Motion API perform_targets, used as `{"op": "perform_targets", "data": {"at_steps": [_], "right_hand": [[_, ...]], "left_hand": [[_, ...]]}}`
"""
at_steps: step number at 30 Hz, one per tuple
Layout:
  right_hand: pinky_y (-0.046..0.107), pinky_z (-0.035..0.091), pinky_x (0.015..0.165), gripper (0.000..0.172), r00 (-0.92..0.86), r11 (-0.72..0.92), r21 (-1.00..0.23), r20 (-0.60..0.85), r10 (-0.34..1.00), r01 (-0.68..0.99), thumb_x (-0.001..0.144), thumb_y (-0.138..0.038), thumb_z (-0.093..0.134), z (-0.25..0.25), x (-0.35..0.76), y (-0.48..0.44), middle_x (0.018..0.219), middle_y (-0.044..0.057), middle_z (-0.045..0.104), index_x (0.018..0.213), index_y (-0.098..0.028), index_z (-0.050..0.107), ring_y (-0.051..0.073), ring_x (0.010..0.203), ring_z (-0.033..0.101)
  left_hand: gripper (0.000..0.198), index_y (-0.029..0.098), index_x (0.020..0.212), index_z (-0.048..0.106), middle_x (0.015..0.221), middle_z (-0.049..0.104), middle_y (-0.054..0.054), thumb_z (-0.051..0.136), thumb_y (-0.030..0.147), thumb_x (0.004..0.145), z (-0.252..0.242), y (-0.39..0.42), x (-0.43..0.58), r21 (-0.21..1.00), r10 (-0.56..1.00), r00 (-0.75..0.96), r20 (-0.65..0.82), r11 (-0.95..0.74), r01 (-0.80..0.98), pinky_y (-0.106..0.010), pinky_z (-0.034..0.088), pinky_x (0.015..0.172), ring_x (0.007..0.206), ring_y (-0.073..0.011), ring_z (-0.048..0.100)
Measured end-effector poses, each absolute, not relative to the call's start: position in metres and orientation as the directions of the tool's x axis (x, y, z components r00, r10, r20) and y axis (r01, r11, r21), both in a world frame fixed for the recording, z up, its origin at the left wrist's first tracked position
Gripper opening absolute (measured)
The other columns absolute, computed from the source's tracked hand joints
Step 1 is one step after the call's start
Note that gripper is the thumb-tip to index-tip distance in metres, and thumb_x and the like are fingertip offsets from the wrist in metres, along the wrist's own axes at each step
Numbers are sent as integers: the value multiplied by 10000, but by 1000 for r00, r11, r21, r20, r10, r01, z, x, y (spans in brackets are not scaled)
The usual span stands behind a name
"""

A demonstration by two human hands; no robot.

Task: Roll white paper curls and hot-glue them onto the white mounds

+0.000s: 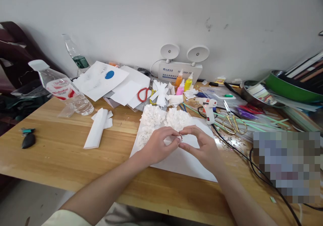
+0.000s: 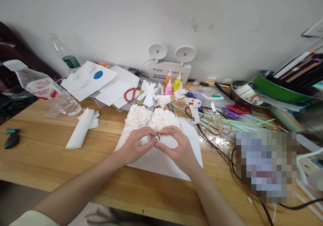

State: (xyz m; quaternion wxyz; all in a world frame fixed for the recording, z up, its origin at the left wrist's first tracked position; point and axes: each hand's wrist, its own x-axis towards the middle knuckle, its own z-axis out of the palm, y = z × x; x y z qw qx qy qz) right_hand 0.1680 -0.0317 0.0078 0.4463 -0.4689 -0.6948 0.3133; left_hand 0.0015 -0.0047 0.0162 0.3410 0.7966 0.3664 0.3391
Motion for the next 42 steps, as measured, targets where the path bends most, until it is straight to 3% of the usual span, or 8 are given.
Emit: {"op": "perform_targets", "data": {"at_steps": [6,15,20,24,29,31,35,42], "right_hand": [[331,454,733,132,-106,302,-847,286,953,438,756,-314,599,8,164,-32,807,23,612,855,-227,595,176,787,571],[345,458,736,107,17,343,-808,399,917,479,757,-250,595,2,160,-32,821,37,617,861,-226,595,185,800,568],[336,475,718,182,9,228,-894,251,968,386,737,-301,618,-1,161,-32,786,29,623,895,-213,598,172,747,577],[345,463,731,149,-16,206,-906,215,976,370,729,-298,624,-2,162,-32,792,29,628,850,-212,612,173,753,572],[353,437,759,111,4,154,-938,163,987,311,719,-313,631,-3,164,-30,758,21,611,748,-209,606,176,766,553],[346,435,762,114,-1,138,-957,143,990,256,715,-312,634,-4,165,-29,755,18,599,743,-206,601,170,768,545],[326,442,743,127,-31,130,-970,126,992,205,718,-318,626,-5,167,-27,758,20,587,749,-198,597,160,754,535],[299,442,743,139,-100,84,-980,66,993,183,719,-327,623,-5,168,-27,769,19,585,752,-197,589,156,769,538]], "left_hand": [[142,161,801,602,791,653,-25,466,144,766,18,-5,1,778,807,505,307,-518,354,-257,467,707,747,-130,590],[224,178,931,591,930,661,-43,469,138,748,14,-5,0,753,778,516,359,-568,333,-299,470,779,861,-158,595],[357,189,1092,483,948,634,-36,451,133,741,12,-5,-3,604,710,556,431,-685,407,-324,442,821,890,-162,558],[349,188,1071,475,910,633,-27,450,119,730,12,-5,-4,523,669,581,464,-736,430,-328,427,820,857,-162,552],[358,200,1124,450,930,635,-27,500,206,769,16,-4,-3,753,812,523,259,-509,416,-321,436,827,909,-169,568],[271,208,1061,512,951,636,-23,498,246,793,17,-2,-2,819,831,528,176,-421,390,-285,455,780,886,-156,583],[160,183,849,606,852,654,-14,478,273,817,18,0,-1,856,847,512,144,-366,365,-243,463,706,803,-142,600],[131,172,770,610,785,644,-13,496,234,788,22,0,-1,868,877,466,119,-320,379,-223,459,681,750,-134,592]]}}
